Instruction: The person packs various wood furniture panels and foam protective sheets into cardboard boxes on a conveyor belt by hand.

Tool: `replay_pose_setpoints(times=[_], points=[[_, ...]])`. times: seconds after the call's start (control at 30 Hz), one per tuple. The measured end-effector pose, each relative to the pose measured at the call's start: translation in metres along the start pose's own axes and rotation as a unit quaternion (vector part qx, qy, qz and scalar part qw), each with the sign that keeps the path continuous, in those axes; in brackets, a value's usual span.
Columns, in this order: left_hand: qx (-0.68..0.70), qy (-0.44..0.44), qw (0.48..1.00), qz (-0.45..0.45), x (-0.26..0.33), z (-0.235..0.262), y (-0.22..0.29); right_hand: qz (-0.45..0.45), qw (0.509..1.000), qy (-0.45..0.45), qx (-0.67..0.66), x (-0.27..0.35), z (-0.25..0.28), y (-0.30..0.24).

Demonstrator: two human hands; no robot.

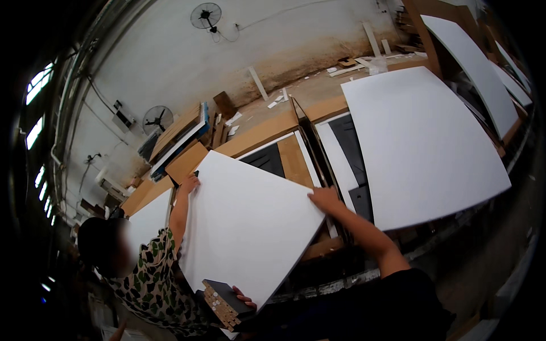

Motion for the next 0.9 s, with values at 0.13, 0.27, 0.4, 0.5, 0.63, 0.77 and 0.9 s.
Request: replay_pose_setpoints(times=[0.13,0.27,0.4,0.5,0.63,0.77,0.9], points=[[-0.017,0.013,1.0,-0.01,-0.031,0.009,-0.045,-0.017,0.995,-0.093,0.031,0.071,0.001,-0.016],[-0.034,0.042,0.997,-0.054,-0.044,-0.001,-0.064,0.119,0.984,-0.049,0.12,0.159,-0.002,-0.058],[-0.026,0.058,0.997,-0.037,-0.085,-0.004,-0.083,0.186,0.958,-0.21,0.062,0.16,-0.012,-0.066],[0.007,0.071,0.997,0.02,-0.11,0.006,-0.101,0.153,0.899,-0.393,-0.118,0.146,-0.013,-0.057],[-0.011,0.064,0.997,0.047,-0.115,0.018,-0.11,0.263,0.936,-0.23,-0.042,0.119,-0.031,-0.053],[-0.014,0.105,0.992,0.068,-0.09,0.038,-0.103,0.272,0.933,-0.209,0.108,0.106,-0.064,-0.051],[0.089,0.107,0.984,0.109,-0.068,0.045,-0.108,0.209,0.897,-0.327,0.212,0.097,-0.087,-0.035]])
Point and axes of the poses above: each hand's wrist, its own x-axis away from the middle knuckle, its own z-axis out of the back of the hand, y = z × x, the point moved 10 cm from there along -x, towards the middle knuckle, and after that the axes turned 2 degrees about -z, right-handed, at the moved point
